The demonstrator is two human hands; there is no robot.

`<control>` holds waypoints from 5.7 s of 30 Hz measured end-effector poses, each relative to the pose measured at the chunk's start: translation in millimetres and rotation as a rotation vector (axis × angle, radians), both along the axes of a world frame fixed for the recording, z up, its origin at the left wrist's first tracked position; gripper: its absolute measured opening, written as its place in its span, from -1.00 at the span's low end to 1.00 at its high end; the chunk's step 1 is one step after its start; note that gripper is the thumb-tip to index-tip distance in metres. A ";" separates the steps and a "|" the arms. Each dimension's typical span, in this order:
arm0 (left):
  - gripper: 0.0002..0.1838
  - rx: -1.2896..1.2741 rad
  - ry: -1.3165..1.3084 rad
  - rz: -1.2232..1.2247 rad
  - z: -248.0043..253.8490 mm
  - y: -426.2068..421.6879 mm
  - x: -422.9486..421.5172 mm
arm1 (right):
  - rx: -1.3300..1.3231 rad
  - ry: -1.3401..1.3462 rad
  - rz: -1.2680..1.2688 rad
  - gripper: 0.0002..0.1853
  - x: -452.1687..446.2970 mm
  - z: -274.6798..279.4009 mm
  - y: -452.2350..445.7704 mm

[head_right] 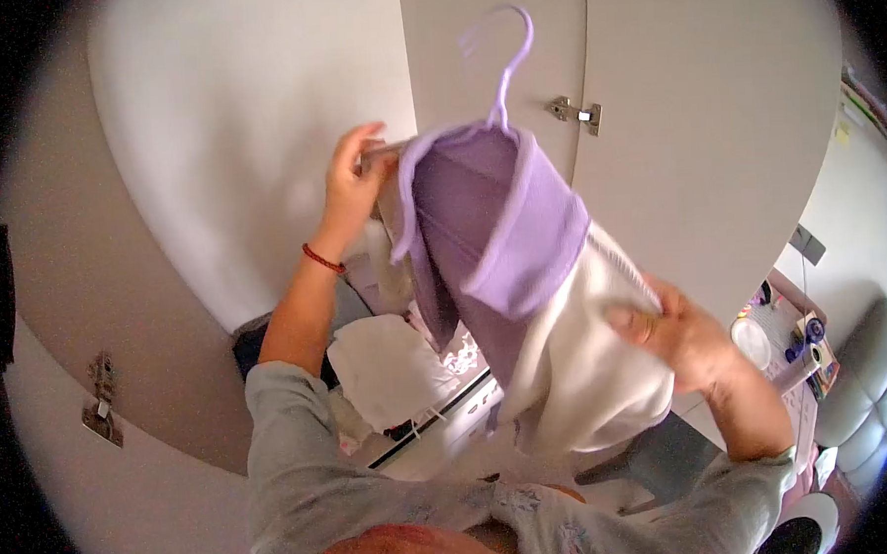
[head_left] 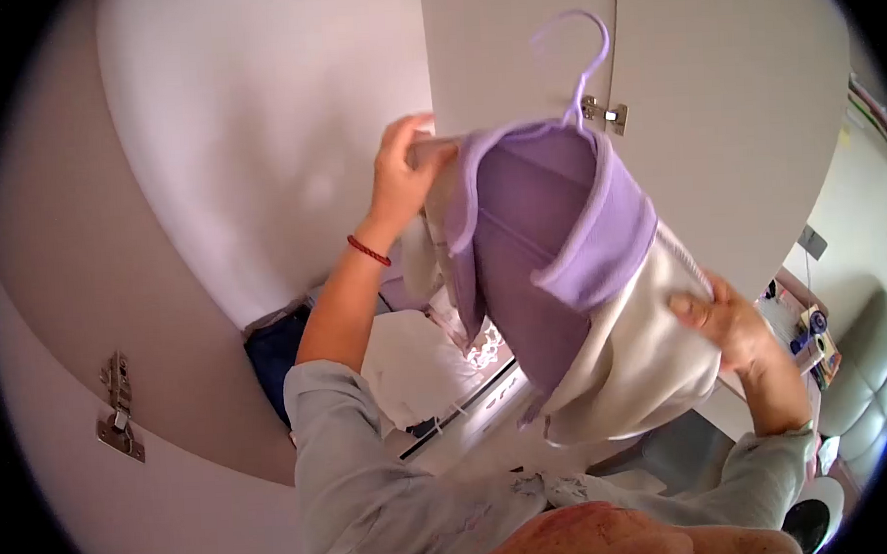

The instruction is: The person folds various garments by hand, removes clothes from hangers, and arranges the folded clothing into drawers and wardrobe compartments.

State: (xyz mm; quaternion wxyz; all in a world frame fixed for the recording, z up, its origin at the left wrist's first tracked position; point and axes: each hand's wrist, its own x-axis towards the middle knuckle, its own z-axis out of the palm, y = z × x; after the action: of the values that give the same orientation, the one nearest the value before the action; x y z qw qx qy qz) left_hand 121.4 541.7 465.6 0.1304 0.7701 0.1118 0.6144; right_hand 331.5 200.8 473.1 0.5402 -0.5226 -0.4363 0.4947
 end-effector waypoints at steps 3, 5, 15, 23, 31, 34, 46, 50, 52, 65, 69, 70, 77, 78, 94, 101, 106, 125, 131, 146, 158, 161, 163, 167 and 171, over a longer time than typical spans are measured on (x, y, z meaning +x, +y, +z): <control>-0.25 -0.274 -0.071 -0.274 7.0 12.9 -10.8 | 0.038 -0.031 -0.125 -0.39 -8.4 21.1 -2.4; -0.08 -0.461 -0.050 -0.398 2.5 18.8 -15.4 | 0.057 -0.110 -0.233 -0.35 -8.5 39.0 -6.8; 0.07 -0.745 0.222 -0.582 -103.2 63.2 -0.7 | 0.310 -0.503 -0.591 -0.40 56.6 102.3 11.0; 0.10 -0.982 0.196 -1.087 -91.8 85.5 64.0 | 0.430 -0.303 -0.430 -0.58 44.7 167.5 113.5; -0.26 -0.971 -0.372 -1.303 -61.5 142.6 125.5 | 0.479 -0.315 -0.383 -0.57 66.7 204.5 180.5; -0.53 -1.160 -0.685 -1.368 -69.2 197.3 145.6 | 0.468 -0.251 -0.309 -0.55 124.1 213.0 192.2; -0.68 -1.042 -0.826 -1.097 -21.3 234.8 106.4 | 0.462 -0.340 -0.193 -0.46 152.8 221.0 209.8; -0.78 -0.945 -0.894 -1.126 -7.1 224.5 99.3 | 0.444 -0.353 -0.137 -0.43 157.5 221.3 212.0; -0.83 -0.900 -0.910 -1.154 -6.4 221.4 96.0 | 0.396 -0.353 -0.080 -0.42 160.9 226.5 210.6; -0.81 -0.477 -0.436 -0.653 45.9 194.1 83.6 | 0.626 -0.322 -0.213 -0.67 137.3 234.3 222.6; -0.82 -0.465 -0.143 -0.523 50.7 175.7 68.8 | 0.683 -0.261 -0.258 -0.65 125.3 244.0 242.8; -0.80 -0.431 -0.112 -0.390 55.5 164.2 66.0 | 0.691 -0.262 -0.262 -0.65 125.0 248.2 246.5; -0.79 -0.218 -0.213 -0.124 67.3 160.7 40.5 | 0.599 -0.221 -0.145 -0.65 115.1 283.4 283.4; -0.77 -0.277 -0.326 -0.314 76.6 165.4 40.3 | 0.581 -0.210 -0.132 -0.65 120.5 292.5 296.7; -0.60 -0.135 0.067 -0.344 191.6 151.6 112.8 | 0.644 -0.160 -0.093 -0.62 167.5 351.8 398.8; -0.38 -0.234 0.118 -0.539 238.5 141.9 195.2 | 0.582 -0.202 -0.087 -0.63 168.9 363.9 432.5; -0.17 0.033 0.273 -0.417 239.2 160.0 226.2 | 0.626 -0.249 -0.144 -0.63 191.2 376.0 450.2; -0.85 -0.455 -0.132 -0.218 156.4 240.6 185.8 | 0.742 -0.579 -0.423 -0.59 210.9 353.8 485.4; -0.84 -0.771 -0.558 -0.486 126.9 274.0 174.7 | 1.171 -1.313 -1.236 -0.58 191.1 312.5 485.1; -0.86 -1.211 -0.837 -0.491 -3.6 340.2 165.1 | 0.977 -1.834 -1.246 -0.71 139.7 151.1 448.3; -0.81 -1.594 -0.130 -0.774 -234.2 149.7 126.1 | 1.060 -1.097 -0.017 -0.72 76.7 -148.1 404.8; -0.78 -1.702 0.111 -0.668 -293.2 96.8 85.3 | 0.415 -0.761 0.317 -0.75 66.1 -268.0 368.3; -0.77 -1.758 0.180 -0.618 -319.0 59.5 51.8 | -0.075 -0.844 0.552 -0.77 59.2 -321.2 337.6; -0.73 -1.848 0.443 -0.600 -390.9 6.1 24.3 | -0.497 -0.944 0.916 -0.71 83.4 -462.7 276.6; -0.70 -1.734 0.417 -0.702 -427.8 -46.2 24.5 | -0.523 -1.161 1.173 -0.70 93.5 -510.4 250.2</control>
State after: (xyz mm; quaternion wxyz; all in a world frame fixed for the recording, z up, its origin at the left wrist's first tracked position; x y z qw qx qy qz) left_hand 145.9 495.5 37.8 0.8091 0.4893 0.3116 0.0942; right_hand 425.0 451.0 -37.3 -0.2482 -0.4904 -0.7144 0.4330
